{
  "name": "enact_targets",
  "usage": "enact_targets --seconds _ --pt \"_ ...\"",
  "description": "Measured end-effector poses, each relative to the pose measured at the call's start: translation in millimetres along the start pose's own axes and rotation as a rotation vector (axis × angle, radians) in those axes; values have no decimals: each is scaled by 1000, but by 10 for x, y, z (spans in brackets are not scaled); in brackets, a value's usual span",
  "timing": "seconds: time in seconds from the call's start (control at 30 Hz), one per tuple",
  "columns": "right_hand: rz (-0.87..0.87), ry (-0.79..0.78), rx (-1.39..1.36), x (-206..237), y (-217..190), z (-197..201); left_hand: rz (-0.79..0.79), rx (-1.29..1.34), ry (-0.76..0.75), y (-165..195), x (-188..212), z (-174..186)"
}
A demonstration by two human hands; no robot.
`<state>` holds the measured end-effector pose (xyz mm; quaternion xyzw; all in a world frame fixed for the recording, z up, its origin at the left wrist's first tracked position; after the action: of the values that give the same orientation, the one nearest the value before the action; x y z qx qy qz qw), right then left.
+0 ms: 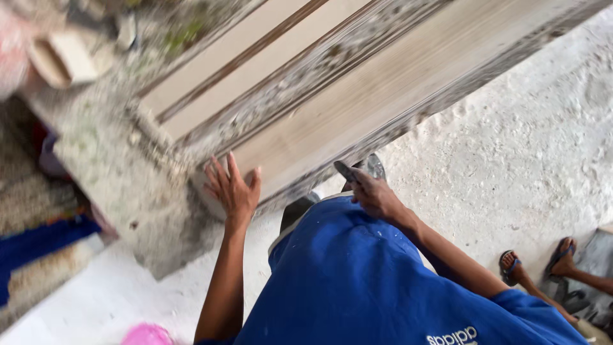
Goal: The person scrapes excess material out of the grooves of long wooden moldings using a small handheld scraper, working along each board. They then use a brush to apply paste from a container into the cleaned grooves of the moldings.
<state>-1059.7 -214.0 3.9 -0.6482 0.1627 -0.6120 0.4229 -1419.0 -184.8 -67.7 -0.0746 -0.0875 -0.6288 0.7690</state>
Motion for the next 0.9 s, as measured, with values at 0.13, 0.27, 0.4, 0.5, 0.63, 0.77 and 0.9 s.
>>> enact_targets --seconds 0.13,0.27,0.4,0.5,0.63,0.77,0.9 --pt "200 -299 437 -3 -215 -935 179 148 1 -534 125 -111" --pt "150 -404 609 -201 -214 -1426 223 370 86 -844 324 -235" --pt "224 -453 807 -512 -379 -1576 335 435 172 -1044 627 -336" --pt "373 -506 1160 -682 -508 -1515 419 524 180 -1115 892 -425" --pt "257 -561 1319 -888 -418 -1320 485 543 185 -1200 1197 -463" --pt "692 -793 1495 -868 -303 -1980 470 515 263 -1237 1370 -297" --pt "605 -787 1202 -1000 -213 -3064 503 595 281 -1275 1411 -95"
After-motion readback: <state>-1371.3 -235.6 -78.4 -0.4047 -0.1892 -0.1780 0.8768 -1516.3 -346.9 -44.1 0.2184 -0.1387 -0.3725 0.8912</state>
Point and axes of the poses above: each hand's wrist, its own x-axis away from the middle knuckle, its own z-axis out of the back of the hand, y = z × x, the point moved 8 cm from there along -x, towards the middle knuckle, and after that the axes turned 15 degrees about -x, right-handed, at the moved point
